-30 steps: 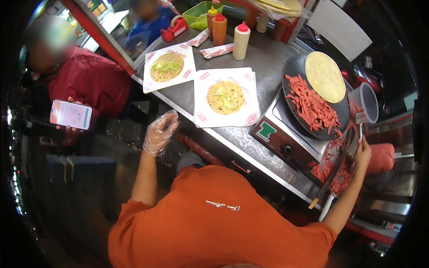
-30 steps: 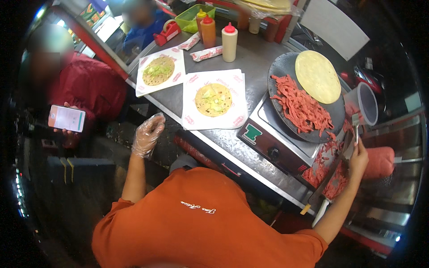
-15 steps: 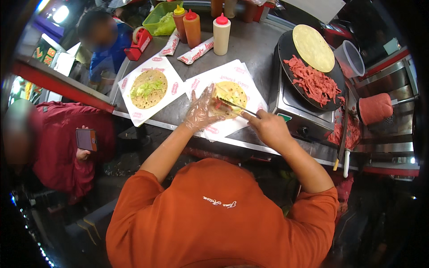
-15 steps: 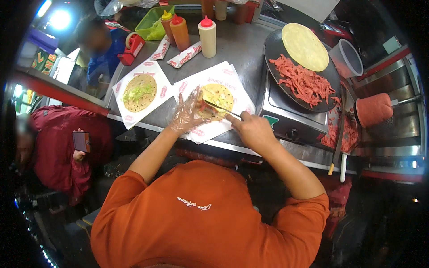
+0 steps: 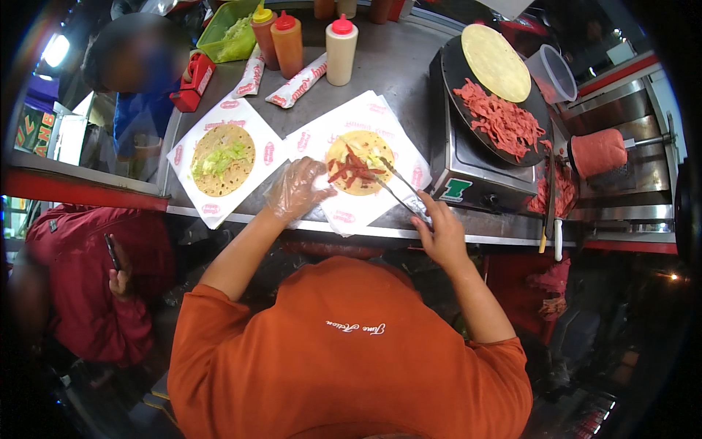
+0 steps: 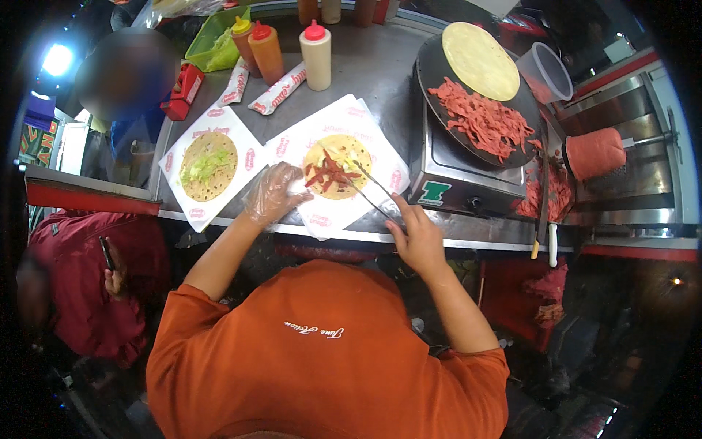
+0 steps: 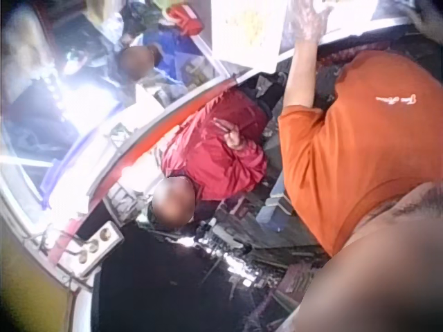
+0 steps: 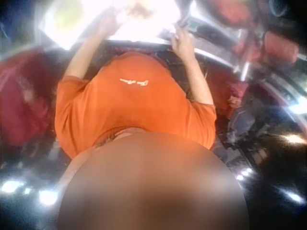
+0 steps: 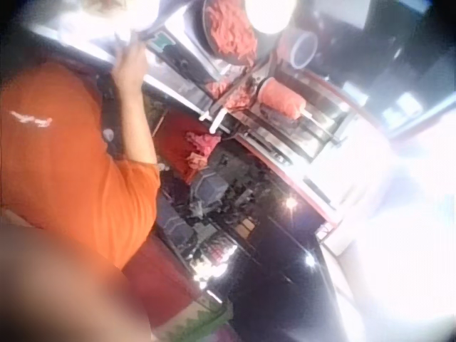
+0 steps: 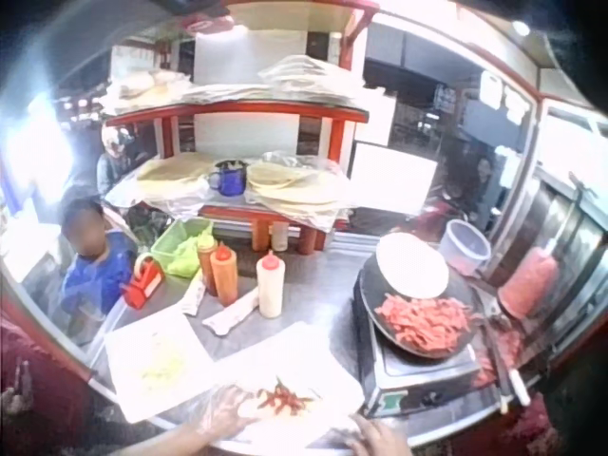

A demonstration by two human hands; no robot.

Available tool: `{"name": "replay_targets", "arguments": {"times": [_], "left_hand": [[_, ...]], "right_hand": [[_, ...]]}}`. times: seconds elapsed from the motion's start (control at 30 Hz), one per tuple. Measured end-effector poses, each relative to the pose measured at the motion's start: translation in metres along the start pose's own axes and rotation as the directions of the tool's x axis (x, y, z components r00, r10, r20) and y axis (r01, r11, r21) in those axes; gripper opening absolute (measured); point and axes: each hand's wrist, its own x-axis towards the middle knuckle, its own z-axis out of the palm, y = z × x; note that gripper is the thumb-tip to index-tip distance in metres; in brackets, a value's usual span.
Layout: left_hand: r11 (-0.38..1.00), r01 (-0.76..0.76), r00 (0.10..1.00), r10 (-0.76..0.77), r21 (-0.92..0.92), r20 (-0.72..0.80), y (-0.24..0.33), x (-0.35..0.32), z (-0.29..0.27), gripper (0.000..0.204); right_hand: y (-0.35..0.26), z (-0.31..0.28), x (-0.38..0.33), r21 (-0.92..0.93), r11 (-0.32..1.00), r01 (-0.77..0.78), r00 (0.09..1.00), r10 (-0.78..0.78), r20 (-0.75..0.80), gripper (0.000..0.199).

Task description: The person assembles tacos at a street food stall. They place shredded lettuce and sliced meat onto tortillas, add sauces from squeeze bottles, and fold the tortillas into paper wrappers. The person also warms tortillas on a flat griddle and uses tongs to handle the meat.

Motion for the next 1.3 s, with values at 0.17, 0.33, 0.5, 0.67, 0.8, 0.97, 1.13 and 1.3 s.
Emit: {"name": "replay_targets", "arguments": {"times": [0.17,0.33,0.5,0.67,0.8,0.97,1.13,1.3], "left_hand": [[0.915,-0.344,0.927,0.367,0.211,-0.080,0.022,0.004,-0.004,0.033],[0.985,-0.131,0.975,0.148,0.108,-0.164,0.079,0.034,0.025,0.027],[0.961,-0.049,0.989,0.084,0.272,-0.120,0.116,0.055,0.049,0.023],[0.964,0.174,0.961,-0.123,0.199,-0.247,0.127,0.054,0.054,0.027],[0.968,0.103,0.950,-0.027,0.228,-0.311,0.132,0.057,0.050,0.029],[0.981,0.179,0.920,-0.142,0.069,-0.364,0.139,0.061,0.037,0.032],[0.967,0.223,0.897,-0.153,0.125,-0.414,0.128,0.039,0.028,0.026],[0.909,0.381,0.839,-0.262,0.171,-0.477,0.091,-0.019,0.010,0.029]], "right_hand": [[0.032,-0.027,0.002,0.230,0.945,0.231,0.959,-0.180,-0.220,0.051],[0.195,-0.166,0.034,0.425,0.893,-0.149,0.743,0.384,-0.547,0.038],[0.306,-0.207,0.060,0.153,0.745,-0.649,0.752,0.659,-0.022,0.025],[0.333,-0.161,0.082,-0.224,0.946,-0.236,0.968,0.209,-0.137,0.045],[0.390,-0.204,0.146,0.040,0.948,-0.315,0.938,0.317,-0.142,0.036],[0.376,-0.183,0.179,0.172,0.911,-0.375,0.879,0.408,-0.246,0.036],[0.361,-0.163,0.161,-0.169,0.972,-0.164,0.972,0.130,-0.197,0.043],[0.394,-0.202,0.143,-0.106,0.976,-0.192,0.927,0.145,-0.347,0.039]]}}
